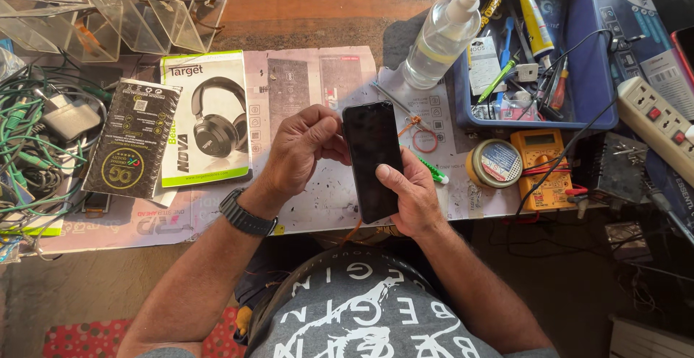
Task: The person uses a thin orange wire and a small metal tool to probe and clean the charging port of a black smartphone. They repeatedly insert and remove the wire, then use a green-handled tool to scrape inside the port. The phone is held and rotated during the process.
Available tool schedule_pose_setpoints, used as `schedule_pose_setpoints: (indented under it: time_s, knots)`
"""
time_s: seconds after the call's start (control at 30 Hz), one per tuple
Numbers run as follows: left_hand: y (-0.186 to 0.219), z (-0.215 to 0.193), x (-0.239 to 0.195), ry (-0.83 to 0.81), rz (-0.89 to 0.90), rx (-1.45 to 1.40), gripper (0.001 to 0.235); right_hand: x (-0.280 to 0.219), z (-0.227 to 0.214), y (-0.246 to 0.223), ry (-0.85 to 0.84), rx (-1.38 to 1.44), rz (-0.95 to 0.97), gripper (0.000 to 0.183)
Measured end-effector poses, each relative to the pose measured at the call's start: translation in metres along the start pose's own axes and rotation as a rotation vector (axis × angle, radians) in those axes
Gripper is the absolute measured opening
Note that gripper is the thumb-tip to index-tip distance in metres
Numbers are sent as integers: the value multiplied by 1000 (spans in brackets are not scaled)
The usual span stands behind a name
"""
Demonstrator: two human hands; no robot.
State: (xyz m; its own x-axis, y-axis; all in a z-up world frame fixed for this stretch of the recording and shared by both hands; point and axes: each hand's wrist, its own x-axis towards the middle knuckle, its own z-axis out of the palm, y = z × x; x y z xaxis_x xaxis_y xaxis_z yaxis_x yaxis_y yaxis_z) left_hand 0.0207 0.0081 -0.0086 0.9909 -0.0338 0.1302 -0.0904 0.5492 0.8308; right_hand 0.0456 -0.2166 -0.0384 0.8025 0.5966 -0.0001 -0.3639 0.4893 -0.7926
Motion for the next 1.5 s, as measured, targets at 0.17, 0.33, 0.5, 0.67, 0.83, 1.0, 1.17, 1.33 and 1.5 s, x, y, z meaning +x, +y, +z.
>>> schedule_pose_setpoints:
  time_s: [0.17, 0.33, 0.5, 0.67, 0.83, 1.0, 1.17, 1.33, 1.5]
  knots:
    - [-4, -1, -1, 23, 74, 374, 20, 0, 6, 2, 21, -68, -37, 44]
    - [-4, 0, -2, 59, 9, 383, 21, 0, 12, -2, -21, -101, -46, 45]
    - [-4, -3, -1, 35, 18, 332, 21, -1, 15, -4, -43, -122, -39, 46]
    - [-16, -4, -4, 68, 105, 334, 19, -1, 13, -3, -23, -96, -11, 43]
    - [-22, -3, -2, 82, 148, 280, 18, 0, 11, 0, -7, -18, -28, 38]
    - [-21, -3, -2, 64, 151, 258, 18, 0, 8, 2, -7, 10, -30, 38]
    - [-19, -4, -5, 46, 181, 256, 18, 0, 6, 3, 3, 3, -26, 38]
    - [-19, -6, -9, 57, 155, 264, 17, 0, 7, 3, 0, -49, -49, 36]
    - [4, -13, -8, 99, 228, 184, 17, 2, 1, -3, 116, 75, -33, 31]
